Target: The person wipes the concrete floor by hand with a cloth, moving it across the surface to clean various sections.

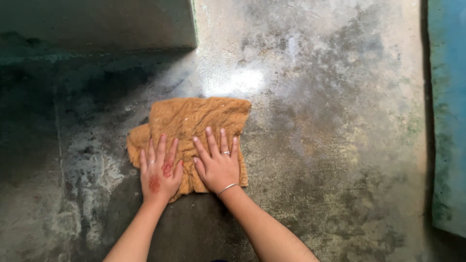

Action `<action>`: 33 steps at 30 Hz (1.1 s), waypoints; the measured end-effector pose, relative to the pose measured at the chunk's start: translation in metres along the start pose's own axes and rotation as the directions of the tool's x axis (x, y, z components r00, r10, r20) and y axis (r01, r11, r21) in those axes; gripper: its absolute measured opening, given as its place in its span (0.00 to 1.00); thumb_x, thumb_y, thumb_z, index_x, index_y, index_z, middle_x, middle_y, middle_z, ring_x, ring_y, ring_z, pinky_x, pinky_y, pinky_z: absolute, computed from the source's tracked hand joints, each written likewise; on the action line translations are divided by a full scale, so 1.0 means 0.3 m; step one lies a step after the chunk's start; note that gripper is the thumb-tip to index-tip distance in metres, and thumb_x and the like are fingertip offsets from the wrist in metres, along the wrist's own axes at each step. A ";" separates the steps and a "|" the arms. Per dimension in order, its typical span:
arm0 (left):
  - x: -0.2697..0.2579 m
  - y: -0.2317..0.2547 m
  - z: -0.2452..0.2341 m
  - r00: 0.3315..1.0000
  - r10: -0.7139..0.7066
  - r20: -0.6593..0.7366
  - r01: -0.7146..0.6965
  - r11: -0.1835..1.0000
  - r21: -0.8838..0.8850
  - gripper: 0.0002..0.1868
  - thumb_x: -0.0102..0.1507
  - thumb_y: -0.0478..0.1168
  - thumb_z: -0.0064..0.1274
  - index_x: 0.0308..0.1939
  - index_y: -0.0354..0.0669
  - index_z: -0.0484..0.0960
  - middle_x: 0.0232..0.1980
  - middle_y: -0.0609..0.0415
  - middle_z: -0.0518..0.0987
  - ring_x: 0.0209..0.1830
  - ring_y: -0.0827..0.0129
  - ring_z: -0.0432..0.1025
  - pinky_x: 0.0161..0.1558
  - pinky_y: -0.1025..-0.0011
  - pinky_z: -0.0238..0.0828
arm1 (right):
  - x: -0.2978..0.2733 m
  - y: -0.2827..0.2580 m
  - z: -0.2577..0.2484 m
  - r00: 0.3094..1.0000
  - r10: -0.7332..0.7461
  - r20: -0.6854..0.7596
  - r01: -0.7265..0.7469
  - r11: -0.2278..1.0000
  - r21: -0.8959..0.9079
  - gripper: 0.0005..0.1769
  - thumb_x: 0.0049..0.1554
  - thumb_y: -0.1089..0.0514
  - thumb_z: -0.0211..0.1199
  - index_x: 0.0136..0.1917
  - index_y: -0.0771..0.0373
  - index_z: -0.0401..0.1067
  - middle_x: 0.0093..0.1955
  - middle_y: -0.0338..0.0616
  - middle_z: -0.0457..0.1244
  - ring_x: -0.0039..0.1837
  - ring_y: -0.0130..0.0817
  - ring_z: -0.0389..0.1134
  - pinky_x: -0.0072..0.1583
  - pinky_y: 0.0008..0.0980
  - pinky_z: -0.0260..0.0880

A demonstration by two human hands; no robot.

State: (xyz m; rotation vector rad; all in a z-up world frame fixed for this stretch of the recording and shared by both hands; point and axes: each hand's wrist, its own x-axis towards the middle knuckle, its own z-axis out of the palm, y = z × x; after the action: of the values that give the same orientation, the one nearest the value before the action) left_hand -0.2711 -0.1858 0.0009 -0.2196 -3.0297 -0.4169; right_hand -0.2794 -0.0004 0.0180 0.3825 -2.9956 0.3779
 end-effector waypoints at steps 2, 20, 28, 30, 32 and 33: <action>-0.078 0.007 0.003 0.998 -0.050 -0.026 0.051 0.998 0.023 0.36 0.64 0.52 0.47 0.78 0.59 0.63 0.83 0.52 0.54 0.82 0.46 0.49 0.78 0.44 0.41 | -0.047 -0.010 0.001 0.999 -0.052 -0.011 0.052 0.998 0.033 0.31 0.65 0.39 0.50 0.79 0.43 0.61 0.86 0.46 0.45 0.85 0.57 0.39 0.79 0.65 0.32; 0.064 0.291 0.159 0.951 -0.310 -0.005 0.308 0.940 0.147 0.41 0.63 0.62 0.42 0.81 0.63 0.58 0.87 0.48 0.43 0.83 0.29 0.39 0.73 0.24 0.30 | 0.117 0.323 -0.111 0.987 -0.153 -0.040 0.157 0.974 0.166 0.31 0.55 0.45 0.58 0.73 0.37 0.69 0.83 0.39 0.53 0.84 0.53 0.48 0.79 0.65 0.41; 0.643 0.579 0.239 0.994 -0.095 0.048 0.093 0.995 0.047 0.41 0.63 0.64 0.42 0.80 0.69 0.57 0.86 0.51 0.44 0.83 0.34 0.37 0.74 0.30 0.30 | 0.390 0.836 -0.185 0.996 -0.075 -0.041 0.076 0.997 0.027 0.31 0.60 0.43 0.55 0.76 0.41 0.65 0.82 0.42 0.52 0.83 0.52 0.47 0.78 0.63 0.42; 0.758 0.692 0.268 0.996 -0.042 0.077 0.038 0.998 0.056 0.41 0.63 0.65 0.41 0.80 0.70 0.55 0.85 0.52 0.43 0.83 0.36 0.36 0.74 0.30 0.29 | 0.407 0.981 -0.220 0.998 -0.035 -0.046 0.034 0.999 -0.014 0.31 0.61 0.42 0.54 0.77 0.41 0.64 0.83 0.42 0.51 0.83 0.52 0.46 0.78 0.62 0.42; 0.843 0.824 0.307 0.992 -0.007 0.124 -0.003 0.997 0.082 0.41 0.63 0.67 0.39 0.80 0.72 0.52 0.85 0.54 0.41 0.83 0.37 0.35 0.73 0.31 0.28 | 0.392 1.123 -0.254 0.999 0.009 -0.045 -0.012 0.999 -0.049 0.31 0.61 0.43 0.53 0.78 0.42 0.63 0.83 0.42 0.50 0.84 0.53 0.46 0.78 0.60 0.41; 0.874 0.888 0.326 0.989 0.042 0.144 -0.053 0.996 0.074 0.41 0.64 0.67 0.37 0.80 0.72 0.49 0.85 0.53 0.40 0.82 0.38 0.35 0.74 0.32 0.27 | 0.372 1.188 -0.270 0.997 0.052 -0.056 -0.055 0.997 -0.062 0.31 0.62 0.43 0.53 0.78 0.42 0.63 0.84 0.43 0.50 0.84 0.53 0.46 0.79 0.60 0.41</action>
State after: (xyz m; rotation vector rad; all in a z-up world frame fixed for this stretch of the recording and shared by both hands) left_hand -0.4950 0.1293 0.0016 -0.3290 -3.1650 -0.2910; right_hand -0.4740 0.3283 0.0278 0.2825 -2.9614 0.2911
